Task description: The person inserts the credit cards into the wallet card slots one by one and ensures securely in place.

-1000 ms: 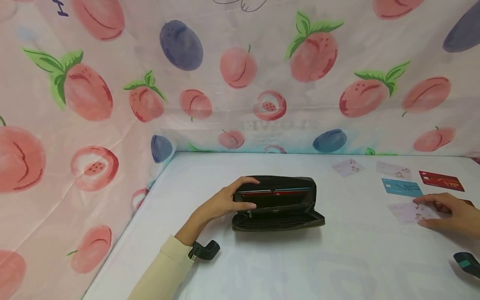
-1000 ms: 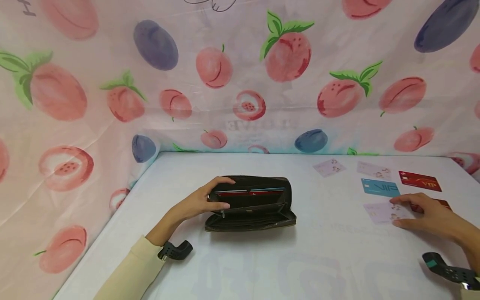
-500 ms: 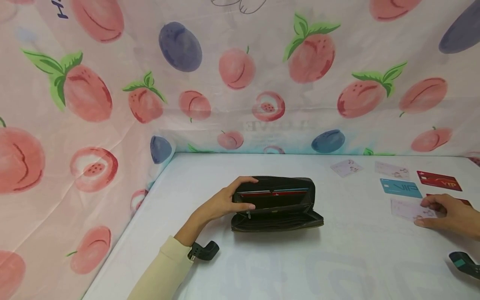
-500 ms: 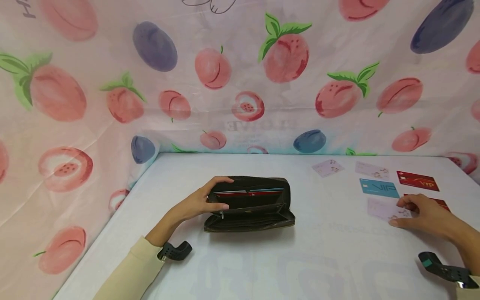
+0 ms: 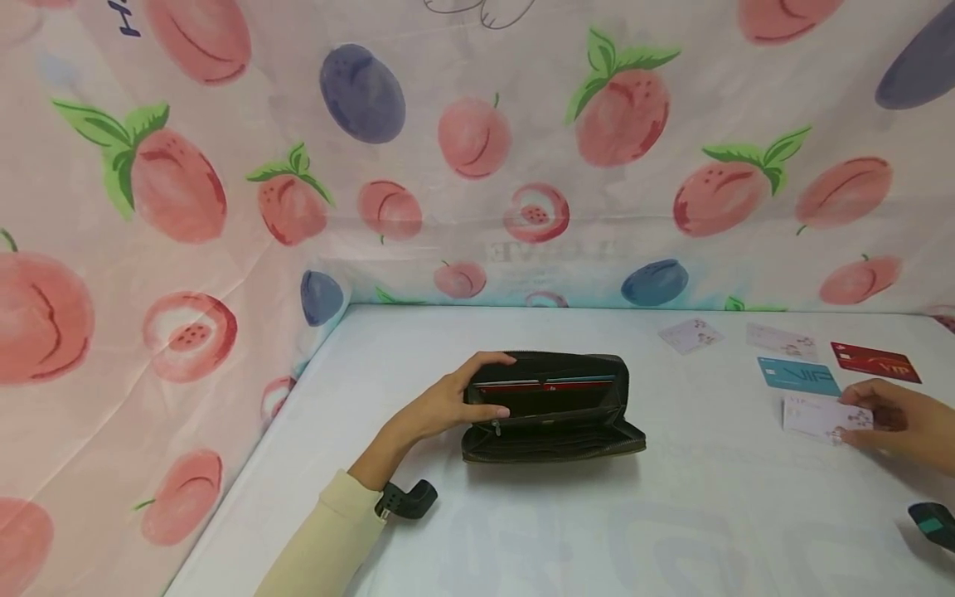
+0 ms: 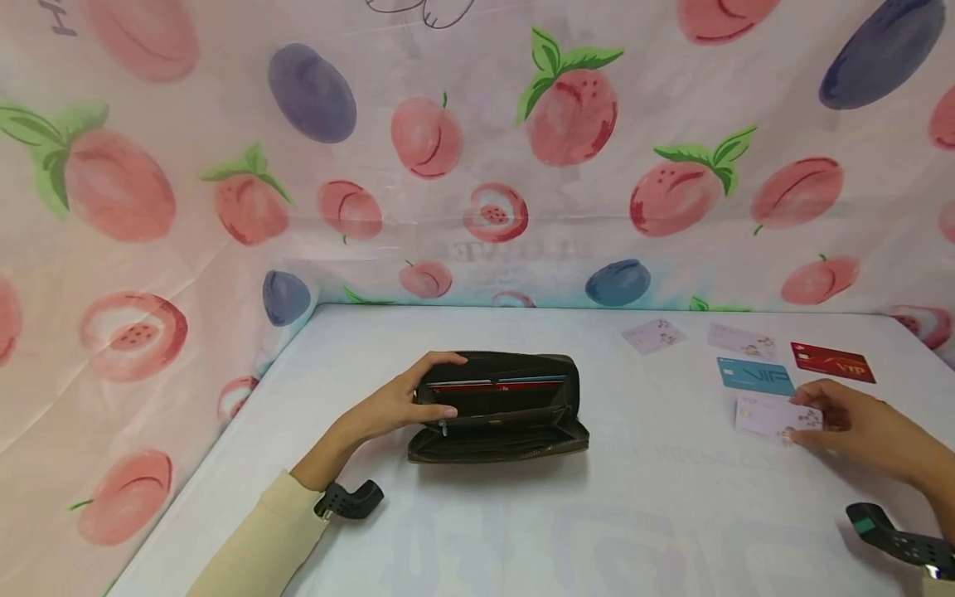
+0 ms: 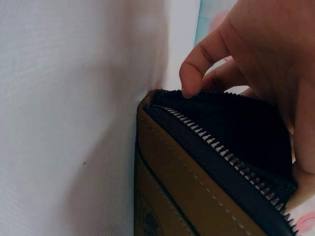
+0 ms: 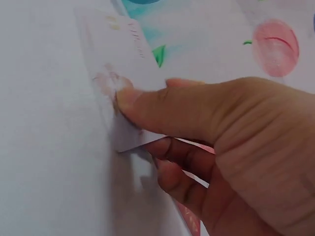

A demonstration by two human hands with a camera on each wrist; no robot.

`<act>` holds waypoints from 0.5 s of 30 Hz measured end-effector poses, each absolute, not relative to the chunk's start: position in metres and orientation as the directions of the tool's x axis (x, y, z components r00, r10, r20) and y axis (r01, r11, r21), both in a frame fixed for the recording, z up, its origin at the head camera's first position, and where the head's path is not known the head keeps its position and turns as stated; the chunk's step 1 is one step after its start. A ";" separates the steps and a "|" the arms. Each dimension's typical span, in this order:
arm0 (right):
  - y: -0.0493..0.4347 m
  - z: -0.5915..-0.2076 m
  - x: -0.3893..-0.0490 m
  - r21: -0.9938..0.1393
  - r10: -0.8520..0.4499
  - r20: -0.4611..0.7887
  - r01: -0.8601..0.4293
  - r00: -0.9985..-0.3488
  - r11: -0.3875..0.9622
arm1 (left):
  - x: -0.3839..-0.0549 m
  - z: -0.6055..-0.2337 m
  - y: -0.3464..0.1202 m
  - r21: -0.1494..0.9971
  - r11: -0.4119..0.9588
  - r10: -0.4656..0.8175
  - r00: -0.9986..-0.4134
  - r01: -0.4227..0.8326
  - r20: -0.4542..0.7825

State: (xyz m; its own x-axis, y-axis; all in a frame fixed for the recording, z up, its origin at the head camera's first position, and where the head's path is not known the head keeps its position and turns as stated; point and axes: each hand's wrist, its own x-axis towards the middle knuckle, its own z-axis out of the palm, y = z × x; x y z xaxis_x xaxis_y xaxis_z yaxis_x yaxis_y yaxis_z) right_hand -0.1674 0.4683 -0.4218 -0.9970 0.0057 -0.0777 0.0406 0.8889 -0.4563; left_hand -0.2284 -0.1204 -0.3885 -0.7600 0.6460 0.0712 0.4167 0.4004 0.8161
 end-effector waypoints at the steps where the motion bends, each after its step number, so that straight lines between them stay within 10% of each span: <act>1: 0.470 -0.421 -0.167 -0.459 -0.011 -0.067 0.021 -0.998 0.888 | -0.228 -0.388 -0.120 0.815 0.401 0.646 -0.760 0.417 0.072; 15: 0.474 -0.423 -0.163 -0.501 -0.009 0.117 -0.067 -0.993 0.863 | -0.228 -0.389 -0.120 0.819 0.405 0.639 -0.767 0.406 0.064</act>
State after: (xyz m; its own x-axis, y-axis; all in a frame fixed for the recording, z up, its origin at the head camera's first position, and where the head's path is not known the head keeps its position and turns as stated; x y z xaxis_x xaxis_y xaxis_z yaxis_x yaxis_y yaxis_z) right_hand -0.1634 0.4745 -0.4232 -0.9931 -0.0093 0.1166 -0.0670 0.8627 -0.5013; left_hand -0.2283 -0.1200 -0.3894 -0.7665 0.6390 0.0637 0.4060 0.4053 0.8191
